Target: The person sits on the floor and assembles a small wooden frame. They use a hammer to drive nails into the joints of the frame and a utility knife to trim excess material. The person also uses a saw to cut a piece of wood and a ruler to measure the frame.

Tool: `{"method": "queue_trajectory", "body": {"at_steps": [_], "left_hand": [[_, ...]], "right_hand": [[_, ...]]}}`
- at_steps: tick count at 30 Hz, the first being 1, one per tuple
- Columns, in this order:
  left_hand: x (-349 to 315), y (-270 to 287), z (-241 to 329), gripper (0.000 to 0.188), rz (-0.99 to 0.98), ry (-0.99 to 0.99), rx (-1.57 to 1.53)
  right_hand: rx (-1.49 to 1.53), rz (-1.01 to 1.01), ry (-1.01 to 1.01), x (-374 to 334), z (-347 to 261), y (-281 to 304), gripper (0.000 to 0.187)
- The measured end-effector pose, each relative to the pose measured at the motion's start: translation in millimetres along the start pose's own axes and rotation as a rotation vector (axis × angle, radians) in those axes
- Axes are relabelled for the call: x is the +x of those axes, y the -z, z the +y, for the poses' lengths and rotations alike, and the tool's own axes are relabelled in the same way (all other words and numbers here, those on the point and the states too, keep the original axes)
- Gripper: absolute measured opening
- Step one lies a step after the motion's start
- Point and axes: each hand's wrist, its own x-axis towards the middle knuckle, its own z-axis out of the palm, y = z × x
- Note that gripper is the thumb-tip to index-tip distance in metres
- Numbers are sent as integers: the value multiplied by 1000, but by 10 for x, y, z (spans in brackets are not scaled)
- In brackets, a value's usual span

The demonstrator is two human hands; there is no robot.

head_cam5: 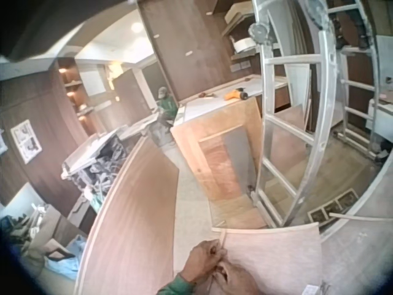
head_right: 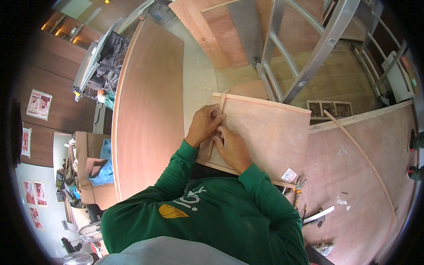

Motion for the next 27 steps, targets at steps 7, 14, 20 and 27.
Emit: {"method": "queue_trajectory", "body": {"at_steps": [7,14,20,27], "left_hand": [[-46,-84,-29,46,43,-44,15],[-108,-98,-9,44,90,-16,-50],[-142,-101,-52,47,111,-1,-12],[-208,-172,-32,44,180,-25,-30]], "right_hand": [[16,27,24,9,72,20,29],[32,65,38,30,113,-8,24],[48,46,30,12,76,29,22],[85,-19,-1,31,58,113,19]]}}
